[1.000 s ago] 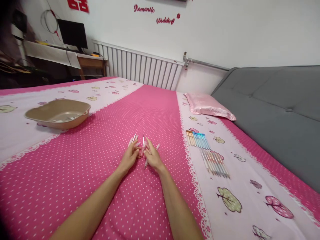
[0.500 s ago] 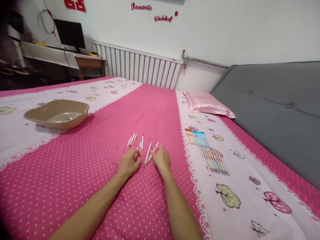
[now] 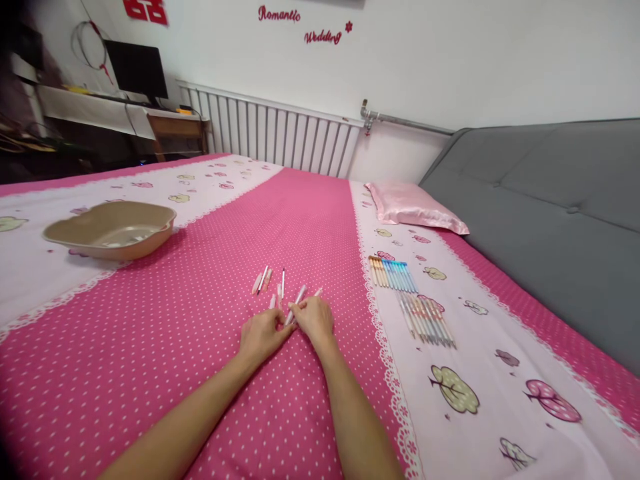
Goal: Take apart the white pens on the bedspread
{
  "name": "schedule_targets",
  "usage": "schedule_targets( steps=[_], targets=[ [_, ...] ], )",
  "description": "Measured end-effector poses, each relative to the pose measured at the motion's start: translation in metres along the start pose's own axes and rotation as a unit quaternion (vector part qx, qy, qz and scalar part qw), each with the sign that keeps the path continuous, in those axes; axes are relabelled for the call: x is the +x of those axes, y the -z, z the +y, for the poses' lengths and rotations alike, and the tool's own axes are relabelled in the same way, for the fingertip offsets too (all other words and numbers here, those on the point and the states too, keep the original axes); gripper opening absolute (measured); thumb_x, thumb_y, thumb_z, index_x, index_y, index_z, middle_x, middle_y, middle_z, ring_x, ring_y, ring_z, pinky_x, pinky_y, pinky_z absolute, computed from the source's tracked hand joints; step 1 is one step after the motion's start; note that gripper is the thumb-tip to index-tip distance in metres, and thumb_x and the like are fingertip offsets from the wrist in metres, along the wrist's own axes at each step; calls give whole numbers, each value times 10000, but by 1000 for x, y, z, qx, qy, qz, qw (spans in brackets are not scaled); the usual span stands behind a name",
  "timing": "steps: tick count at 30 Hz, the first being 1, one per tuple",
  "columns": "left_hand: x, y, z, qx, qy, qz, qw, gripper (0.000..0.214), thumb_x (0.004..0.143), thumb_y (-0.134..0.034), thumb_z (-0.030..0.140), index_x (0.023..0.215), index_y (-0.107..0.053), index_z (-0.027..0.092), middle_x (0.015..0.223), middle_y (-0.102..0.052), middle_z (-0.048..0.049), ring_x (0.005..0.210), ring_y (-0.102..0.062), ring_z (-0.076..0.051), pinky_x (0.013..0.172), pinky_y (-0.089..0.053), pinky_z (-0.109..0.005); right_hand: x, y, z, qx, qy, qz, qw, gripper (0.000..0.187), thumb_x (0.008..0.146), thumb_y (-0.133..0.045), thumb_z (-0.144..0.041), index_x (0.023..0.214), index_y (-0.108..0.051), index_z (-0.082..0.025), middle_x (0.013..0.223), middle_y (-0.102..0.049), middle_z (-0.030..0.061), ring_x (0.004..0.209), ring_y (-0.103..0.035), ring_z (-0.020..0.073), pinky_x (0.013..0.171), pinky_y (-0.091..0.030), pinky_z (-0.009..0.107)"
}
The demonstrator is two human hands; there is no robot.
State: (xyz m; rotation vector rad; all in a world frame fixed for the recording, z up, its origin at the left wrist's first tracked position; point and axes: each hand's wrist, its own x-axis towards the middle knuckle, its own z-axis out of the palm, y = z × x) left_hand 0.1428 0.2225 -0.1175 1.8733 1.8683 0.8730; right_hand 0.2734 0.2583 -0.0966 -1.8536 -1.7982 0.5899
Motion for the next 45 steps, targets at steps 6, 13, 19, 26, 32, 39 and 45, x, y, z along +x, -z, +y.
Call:
schedule_targets(
  steps=[6, 13, 19, 26, 32, 39, 45],
  targets=[
    [-2, 6, -2, -98, -46, 55, 993, 258, 751, -535, 459, 738, -574, 205, 593, -550, 15, 517, -475, -133, 503, -281, -223, -5, 10, -9, 366, -27, -28, 930, 324, 650, -661, -465, 575, -615, -153, 475, -541, -16, 422, -467, 104, 457, -366, 236],
    [-2, 9, -1, -156, -85, 80, 981, 267, 821, -466, 389, 750, -617, 181, 618, -583, -12, 548, -491, -126, 555, -333, -231, -10, 17, -20, 467, -1, -7, 884, 310, 597, -717, -421, 599, -611, -129, 491, -512, -30, 438, -443, 85, 428, -366, 219],
    [1, 14, 1, -287, -31, -2, 957, 370, 825, -425, 460, 706, -610, 162, 488, -488, 19, 446, -427, -110, 475, -315, -226, -7, 18, -16, 502, 8, -63, 862, 281, 626, -700, -399, 701, -671, -130, 526, -499, -41, 485, -426, 69, 455, -335, 194],
    [3, 10, -2, -453, 17, -44, 890, 375, 765, -526, 475, 942, -539, 146, 613, -557, 28, 457, -480, -82, 454, -367, -199, -4, 16, -13, 545, 3, -103, 832, 322, 638, -686, -411, 845, -664, -166, 541, -441, -64, 475, -380, 64, 429, -311, 181],
    [5, 9, -3, -425, 3, -8, 905, 283, 756, -554, 420, 843, -548, 151, 533, -505, 55, 432, -456, -78, 430, -352, -189, -3, 15, -13, 545, 10, -101, 832, 323, 646, -679, -416, 863, -651, -178, 551, -424, -67, 474, -375, 62, 422, -319, 176],
    [5, 11, -4, -452, 42, -43, 890, 443, 817, -393, 530, 695, -545, 132, 497, -532, 14, 384, -440, -78, 406, -338, -204, -4, 15, -15, 565, 10, -109, 818, 329, 637, -695, -422, 849, -648, -174, 563, -429, -64, 481, -373, 56, 419, -293, 167],
    [6, 11, -1, -454, 20, 8, 891, 389, 631, -690, 377, 916, -523, 171, 563, -492, 77, 461, -447, -57, 449, -338, -166, -6, 15, -16, 555, 6, -113, 824, 322, 656, -676, -419, 866, -637, -178, 545, -412, -70, 469, -361, 61, 414, -307, 173]
  ],
)
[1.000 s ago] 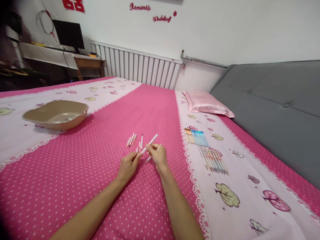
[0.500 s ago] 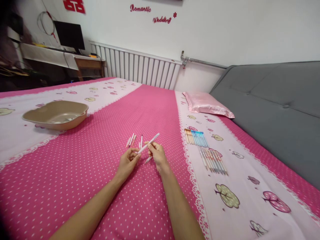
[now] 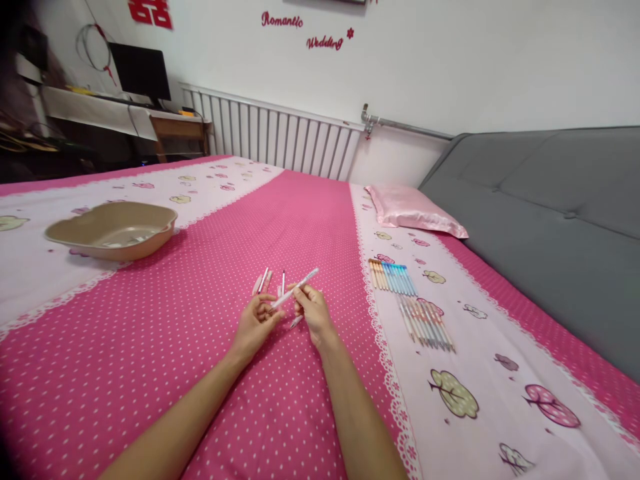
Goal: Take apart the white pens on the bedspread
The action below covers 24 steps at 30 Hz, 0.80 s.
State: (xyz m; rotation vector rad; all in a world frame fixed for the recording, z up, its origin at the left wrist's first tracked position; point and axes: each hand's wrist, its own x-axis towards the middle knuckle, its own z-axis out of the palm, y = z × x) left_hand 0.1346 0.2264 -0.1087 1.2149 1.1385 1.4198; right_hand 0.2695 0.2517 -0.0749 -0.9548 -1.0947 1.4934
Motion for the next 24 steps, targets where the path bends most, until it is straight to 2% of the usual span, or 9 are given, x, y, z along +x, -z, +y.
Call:
schedule_targets(
  steps=[2, 4, 7, 11, 13, 16, 18, 21, 24],
  targets=[
    [1, 0, -1, 6, -6, 4, 1000, 307, 672, -651, 395, 832, -531, 162, 519, -462, 80, 428, -409, -52, 426, -308, -164, 0, -1, 0, 0, 2, -1, 1000, 304, 659, -672, -409, 852, -632, -178, 546, -416, -70, 465, -354, 60, 412, -302, 173],
    [2, 1, -3, 10, 0, -20, 1000, 295, 740, -568, 447, 786, -539, 157, 488, -462, 73, 398, -399, -59, 407, -300, -175, 0, -2, -1, 1, 6, 1, 1000, 291, 659, -672, -404, 838, -630, -178, 554, -424, -67, 470, -359, 59, 417, -299, 172],
    [2, 3, -4, 19, 30, -45, 998, 406, 793, -447, 533, 694, -549, 152, 447, -482, 51, 375, -420, -75, 402, -318, -193, 0, -1, 0, 5, 9, 1, 1000, 288, 660, -671, -406, 832, -631, -178, 558, -431, -65, 478, -370, 60, 426, -295, 173],
    [1, 3, -3, 22, 63, -46, 997, 543, 806, -349, 596, 565, -535, 147, 401, -473, 23, 352, -416, -78, 395, -313, -200, 1, 0, 2, 7, 3, -7, 1000, 293, 668, -667, -415, 845, -630, -185, 551, -432, -65, 474, -368, 61, 435, -300, 177],
    [1, 2, -3, 8, 55, -44, 997, 496, 800, -384, 579, 657, -563, 138, 459, -509, 21, 371, -431, -78, 403, -328, -203, 1, 0, 2, 5, 2, -6, 1000, 304, 671, -667, -420, 862, -631, -186, 553, -434, -64, 475, -373, 64, 436, -303, 179],
    [1, 1, -2, -12, 17, -18, 1000, 376, 680, -625, 468, 883, -550, 161, 546, -514, 61, 428, -446, -69, 427, -342, -186, 1, 0, 3, 0, 2, -2, 1000, 339, 665, -672, -436, 893, -631, -189, 545, -428, -66, 470, -372, 66, 427, -299, 180],
    [2, 1, -3, -9, -5, 9, 1000, 382, 601, -709, 387, 867, -546, 167, 541, -483, 79, 447, -432, -57, 436, -323, -169, 1, -1, 3, -6, 3, -3, 1000, 346, 663, -672, -445, 894, -633, -190, 539, -427, -66, 464, -369, 65, 422, -295, 179],
    [3, 1, -3, -2, -7, 8, 1000, 282, 677, -639, 415, 759, -553, 159, 489, -461, 76, 412, -395, -53, 416, -290, -171, 1, -2, 3, -11, 3, -7, 1000, 349, 660, -672, -452, 889, -635, -191, 542, -432, -64, 467, -372, 65, 419, -295, 178],
    [2, 3, -3, 15, 20, -30, 999, 353, 771, -504, 494, 700, -567, 154, 450, -482, 53, 383, -410, -73, 404, -305, -191, 0, -3, 2, -7, 6, -1, 1000, 351, 657, -672, -453, 886, -634, -190, 542, -425, -65, 469, -369, 67, 417, -299, 178]
  ],
)
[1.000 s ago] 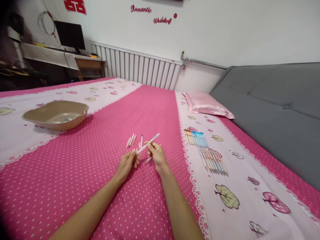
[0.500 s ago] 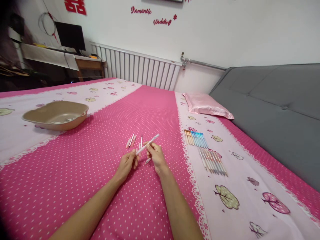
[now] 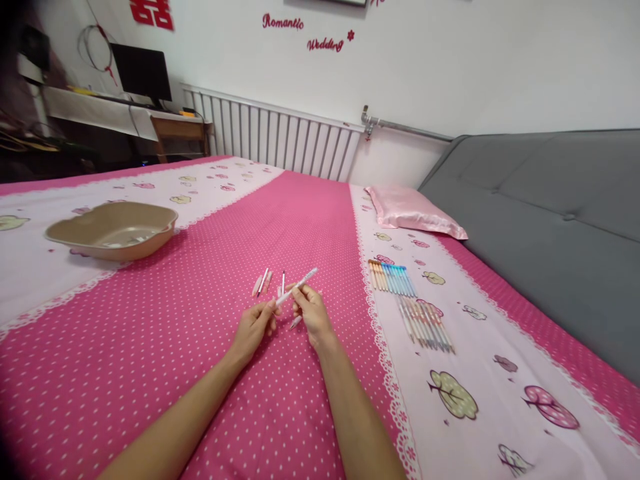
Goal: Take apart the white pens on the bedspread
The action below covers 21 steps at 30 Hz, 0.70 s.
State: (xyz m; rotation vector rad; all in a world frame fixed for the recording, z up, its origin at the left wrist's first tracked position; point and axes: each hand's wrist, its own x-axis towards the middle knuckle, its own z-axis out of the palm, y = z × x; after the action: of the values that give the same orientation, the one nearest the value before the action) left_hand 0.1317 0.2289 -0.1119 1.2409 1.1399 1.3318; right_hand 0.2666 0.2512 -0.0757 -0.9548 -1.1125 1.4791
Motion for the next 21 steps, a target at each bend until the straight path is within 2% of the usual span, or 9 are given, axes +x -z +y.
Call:
schedule_targets(
  steps=[6, 9, 12, 15, 18, 21],
  targets=[
    [0, 0, 0, -7, 41, -6, 999, 526, 795, -385, 590, 554, -538, 148, 365, -456, 31, 329, -398, -71, 380, -295, -192, -3, -4, -4, 19, -5, 5, 1000, 310, 638, -685, -429, 832, -641, -192, 542, -446, -63, 477, -387, 66, 449, -322, 180],
    [-1, -1, 2, -39, 51, -15, 998, 528, 796, -377, 592, 607, -558, 134, 415, -508, 10, 342, -424, -74, 384, -316, -195, -3, -4, -6, 25, -16, 6, 1000, 334, 620, -695, -437, 840, -646, -190, 551, -462, -58, 477, -398, 67, 452, -331, 182],
    [-1, -1, 5, -62, 33, -4, 998, 399, 725, -557, 523, 843, -552, 141, 527, -560, 33, 386, -454, -72, 401, -341, -187, -2, -3, -4, 26, -19, 11, 999, 351, 623, -695, -443, 859, -640, -190, 541, -465, -62, 469, -400, 64, 443, -323, 177],
    [0, -2, 5, -51, 10, 22, 998, 406, 605, -709, 421, 855, -524, 160, 496, -492, 88, 382, -415, -48, 398, -314, -162, -1, -3, -1, 20, -19, 13, 1000, 364, 637, -685, -455, 881, -632, -190, 514, -454, -71, 449, -392, 60, 430, -307, 171],
    [1, -2, 3, -39, 6, 12, 999, 334, 678, -632, 461, 765, -535, 154, 451, -467, 83, 357, -390, -47, 381, -294, -164, 0, -3, 2, 18, -12, 12, 1000, 354, 646, -683, -454, 877, -634, -191, 512, -459, -71, 442, -389, 56, 421, -301, 168],
    [1, -1, 2, -23, 21, -7, 999, 384, 760, -507, 519, 690, -550, 144, 416, -480, 56, 346, -404, -58, 378, -303, -174, 0, -1, 1, 38, -3, 19, 999, 313, 655, -687, -434, 855, -638, -198, 522, -465, -67, 455, -406, 57, 426, -327, 166]
  ],
)
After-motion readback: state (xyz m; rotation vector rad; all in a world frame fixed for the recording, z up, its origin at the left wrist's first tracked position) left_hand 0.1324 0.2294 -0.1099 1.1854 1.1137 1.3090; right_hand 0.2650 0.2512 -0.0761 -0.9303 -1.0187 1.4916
